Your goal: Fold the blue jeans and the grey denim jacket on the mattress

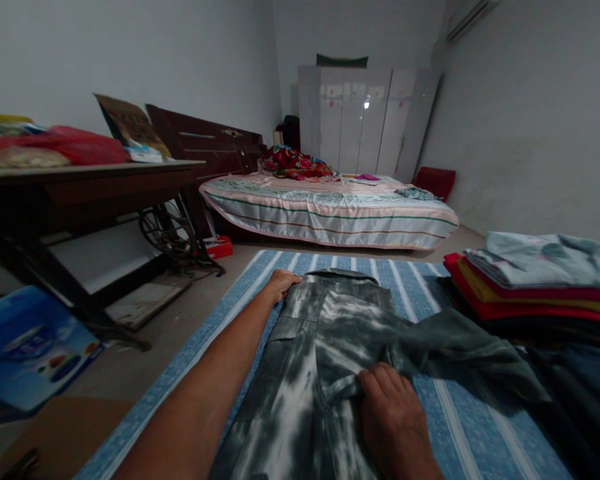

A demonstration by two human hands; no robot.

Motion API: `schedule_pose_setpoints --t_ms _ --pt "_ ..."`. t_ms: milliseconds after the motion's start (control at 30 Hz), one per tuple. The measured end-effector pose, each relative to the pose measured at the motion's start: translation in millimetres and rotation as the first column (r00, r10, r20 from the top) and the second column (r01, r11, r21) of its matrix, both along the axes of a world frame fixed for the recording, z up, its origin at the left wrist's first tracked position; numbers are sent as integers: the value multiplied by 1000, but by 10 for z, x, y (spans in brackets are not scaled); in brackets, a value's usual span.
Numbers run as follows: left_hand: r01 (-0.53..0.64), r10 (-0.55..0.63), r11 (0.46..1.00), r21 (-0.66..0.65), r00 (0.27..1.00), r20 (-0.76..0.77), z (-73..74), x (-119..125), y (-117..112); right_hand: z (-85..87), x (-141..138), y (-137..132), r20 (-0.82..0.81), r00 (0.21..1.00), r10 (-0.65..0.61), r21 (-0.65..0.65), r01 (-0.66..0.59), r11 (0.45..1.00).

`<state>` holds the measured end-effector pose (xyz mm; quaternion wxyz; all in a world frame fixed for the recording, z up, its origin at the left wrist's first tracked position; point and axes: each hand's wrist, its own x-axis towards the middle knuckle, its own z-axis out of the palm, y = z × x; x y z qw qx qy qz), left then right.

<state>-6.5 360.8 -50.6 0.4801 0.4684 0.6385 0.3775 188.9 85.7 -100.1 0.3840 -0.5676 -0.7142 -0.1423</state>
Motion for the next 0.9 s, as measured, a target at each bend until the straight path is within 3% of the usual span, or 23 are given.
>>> schedule_pose_setpoints --t_ms 133,333,467,733,900 --pt "19 -19 1000 -13 1000 14 24 -23 -25 -14 -20 -3 -22 1000 -12 -27 11 1000" --pt "172 -160 975 -143 983 92 104 -193 -85 -50 -4 3 -29 1000 5 -21 -6 1000" --pt "149 -141 978 -144 988 66 77 -182 -96 -52 2 -4 -42 999 21 -20 -22 1000" --pt "21 -20 1000 8 989 -145 -38 -49 -126 -40 -10 -17 -14 1000 -5 -16 5 1000" --pt "36 10 993 115 926 -377 -84 -38 -151 -46 0 -8 2 1000 0 -28 0 1000"
